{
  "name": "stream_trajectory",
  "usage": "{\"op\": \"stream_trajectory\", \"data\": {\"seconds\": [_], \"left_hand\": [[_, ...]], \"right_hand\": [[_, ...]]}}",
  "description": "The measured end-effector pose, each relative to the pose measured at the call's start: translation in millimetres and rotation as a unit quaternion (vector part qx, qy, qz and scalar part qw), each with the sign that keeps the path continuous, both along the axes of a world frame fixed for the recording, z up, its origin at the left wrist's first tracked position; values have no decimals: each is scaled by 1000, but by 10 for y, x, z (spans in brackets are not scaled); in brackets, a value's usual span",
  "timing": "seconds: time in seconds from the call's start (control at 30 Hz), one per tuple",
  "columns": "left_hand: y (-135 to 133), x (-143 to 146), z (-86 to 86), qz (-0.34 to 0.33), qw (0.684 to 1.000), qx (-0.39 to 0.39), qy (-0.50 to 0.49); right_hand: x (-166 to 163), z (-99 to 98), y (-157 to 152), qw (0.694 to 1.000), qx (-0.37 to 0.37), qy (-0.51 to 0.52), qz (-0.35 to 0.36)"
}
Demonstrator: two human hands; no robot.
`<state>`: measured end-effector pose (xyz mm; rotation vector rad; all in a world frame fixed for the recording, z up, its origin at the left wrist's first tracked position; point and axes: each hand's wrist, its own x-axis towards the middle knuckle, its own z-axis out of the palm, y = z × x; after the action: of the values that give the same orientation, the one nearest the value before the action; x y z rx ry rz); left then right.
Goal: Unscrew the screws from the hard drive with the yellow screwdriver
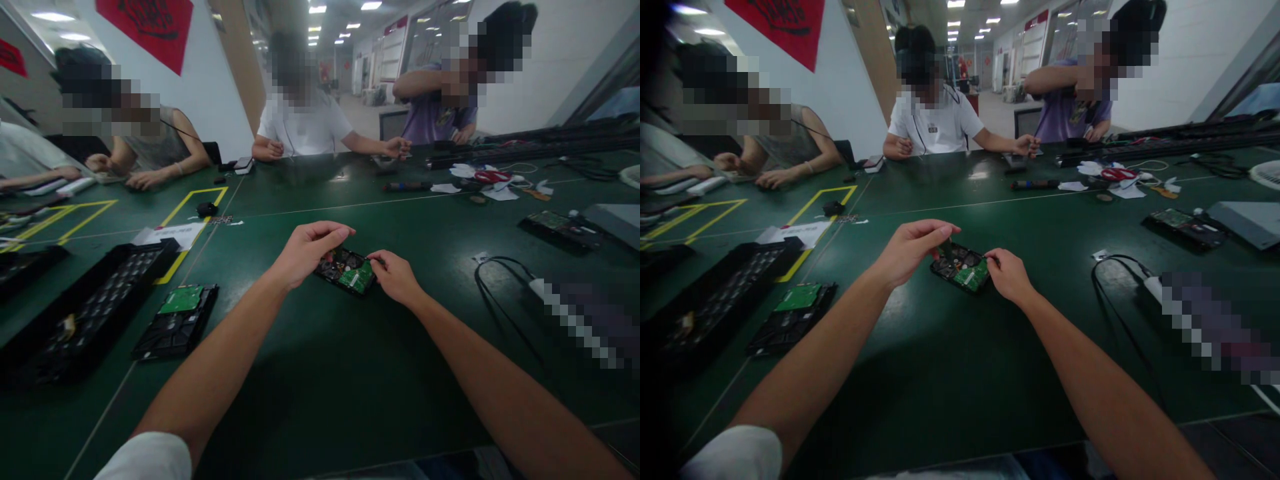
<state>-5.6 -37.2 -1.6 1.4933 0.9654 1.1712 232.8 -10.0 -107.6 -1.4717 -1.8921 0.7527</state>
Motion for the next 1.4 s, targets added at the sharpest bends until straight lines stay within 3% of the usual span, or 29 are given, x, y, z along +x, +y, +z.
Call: {"op": "stream_trajectory", "data": {"seconds": [0.33, 0.73, 0.97, 1.23, 1.4], "left_hand": [[-16, 20, 18, -51, 997, -32, -52], [-42, 35, 33, -74, 992, -48, -87], [-6, 3, 38, -38, 997, -33, -63], [-12, 34, 41, -81, 983, -81, -145], [-19, 49, 23, -92, 983, -71, -144]], "right_hand": [[11, 0, 43, 993, -79, 83, -26], [6, -40, 27, 995, -59, 73, -23], [-3, -11, 18, 996, -53, 65, -23], [-11, 22, -1, 997, -46, 61, -22], [-6, 13, 7, 998, -34, 43, -15]]}}
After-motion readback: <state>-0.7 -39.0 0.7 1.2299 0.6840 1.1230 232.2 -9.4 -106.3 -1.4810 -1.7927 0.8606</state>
